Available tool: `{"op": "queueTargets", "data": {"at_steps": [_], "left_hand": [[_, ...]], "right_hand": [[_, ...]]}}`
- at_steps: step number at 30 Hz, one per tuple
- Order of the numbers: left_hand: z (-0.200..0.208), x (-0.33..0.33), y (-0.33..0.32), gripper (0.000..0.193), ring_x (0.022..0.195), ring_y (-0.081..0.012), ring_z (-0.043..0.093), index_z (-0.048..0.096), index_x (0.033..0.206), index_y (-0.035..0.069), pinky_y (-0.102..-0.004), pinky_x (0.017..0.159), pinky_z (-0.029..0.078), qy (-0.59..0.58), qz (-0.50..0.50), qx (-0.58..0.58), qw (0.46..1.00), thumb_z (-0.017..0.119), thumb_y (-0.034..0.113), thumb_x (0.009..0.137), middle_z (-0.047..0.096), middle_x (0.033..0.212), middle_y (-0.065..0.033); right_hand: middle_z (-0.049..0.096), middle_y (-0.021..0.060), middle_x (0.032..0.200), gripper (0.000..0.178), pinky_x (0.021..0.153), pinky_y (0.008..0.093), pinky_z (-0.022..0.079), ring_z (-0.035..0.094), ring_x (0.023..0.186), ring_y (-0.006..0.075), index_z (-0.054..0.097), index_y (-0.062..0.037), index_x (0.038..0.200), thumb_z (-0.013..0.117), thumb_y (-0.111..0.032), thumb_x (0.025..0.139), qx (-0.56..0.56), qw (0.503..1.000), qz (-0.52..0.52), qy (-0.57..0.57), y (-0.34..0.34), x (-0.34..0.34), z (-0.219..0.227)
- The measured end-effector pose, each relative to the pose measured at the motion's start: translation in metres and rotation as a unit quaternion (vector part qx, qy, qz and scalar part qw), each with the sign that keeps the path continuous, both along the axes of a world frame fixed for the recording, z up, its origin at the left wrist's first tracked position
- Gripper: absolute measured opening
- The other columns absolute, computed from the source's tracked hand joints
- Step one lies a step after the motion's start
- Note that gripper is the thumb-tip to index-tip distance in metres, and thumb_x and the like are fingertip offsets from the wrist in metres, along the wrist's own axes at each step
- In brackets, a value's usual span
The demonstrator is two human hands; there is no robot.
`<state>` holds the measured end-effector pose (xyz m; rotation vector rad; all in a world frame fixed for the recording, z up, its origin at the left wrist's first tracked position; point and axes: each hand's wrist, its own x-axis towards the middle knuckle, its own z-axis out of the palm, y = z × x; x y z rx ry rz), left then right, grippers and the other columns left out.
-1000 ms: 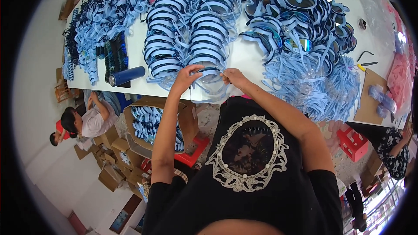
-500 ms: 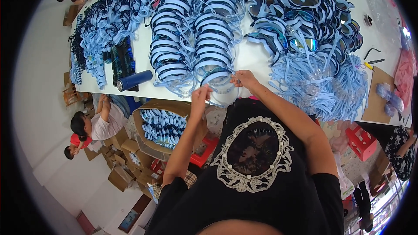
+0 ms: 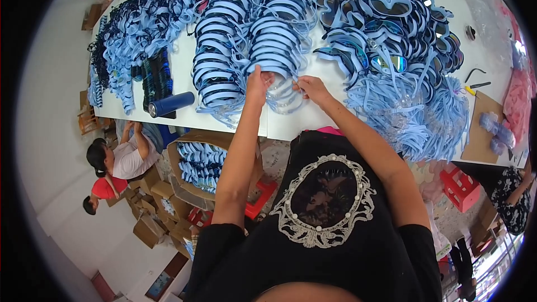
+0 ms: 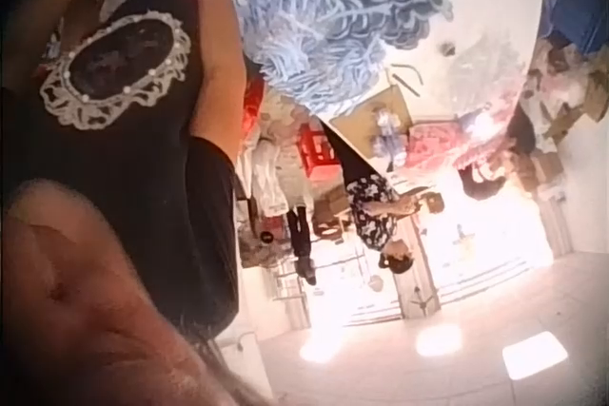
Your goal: The person assembles small blue plastic bands, white fringe material, and plastic components by hand into toy parts or headbands.
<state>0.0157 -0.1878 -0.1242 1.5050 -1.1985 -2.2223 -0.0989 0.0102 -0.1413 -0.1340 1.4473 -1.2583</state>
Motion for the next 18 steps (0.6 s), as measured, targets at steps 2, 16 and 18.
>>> {"op": "queueTargets", "data": {"at_steps": [2, 16, 18], "left_hand": [[-0.005, -0.003, -0.002, 0.042, 0.090, -0.0214, 0.065, 0.059, 0.117, 0.003, -0.0367, 0.086, 0.054, -0.005, 0.014, -0.049, 0.999, 0.044, 0.041, 0.111, 0.069, 0.100, -0.0089], [0.046, 0.039, 0.094, 0.011, 0.066, -0.0082, 0.049, 0.061, 0.097, 0.011, -0.0269, 0.066, 0.044, 0.035, 0.213, 0.038, 0.976, 0.062, 0.021, 0.101, 0.053, 0.075, 0.0057], [0.070, 0.013, 0.118, 0.014, 0.069, -0.0099, 0.049, 0.062, 0.094, 0.009, -0.0268, 0.067, 0.043, 0.046, 0.121, -0.023, 0.991, 0.059, 0.021, 0.101, 0.052, 0.077, 0.0031]], "right_hand": [[0.076, 0.0060, 0.097, 0.030, 0.070, 0.0322, 0.054, 0.067, 0.082, 0.0155, 0.073, -0.0074, 0.113, 0.058, -0.028, 0.097, 0.015, 0.994, 0.052, 0.093, 0.005, -0.005, 0.005], [0.076, 0.0099, 0.086, 0.018, 0.069, 0.0308, 0.056, 0.072, 0.072, 0.0178, 0.073, -0.0075, 0.112, 0.062, -0.013, 0.098, -0.019, 0.968, 0.000, 0.249, 0.119, -0.034, 0.080], [0.076, 0.0099, 0.086, 0.018, 0.068, 0.0309, 0.056, 0.072, 0.072, 0.0179, 0.073, -0.0076, 0.112, 0.061, -0.013, 0.099, 0.001, 0.963, -0.055, 0.262, 0.145, -0.042, 0.080]]}}
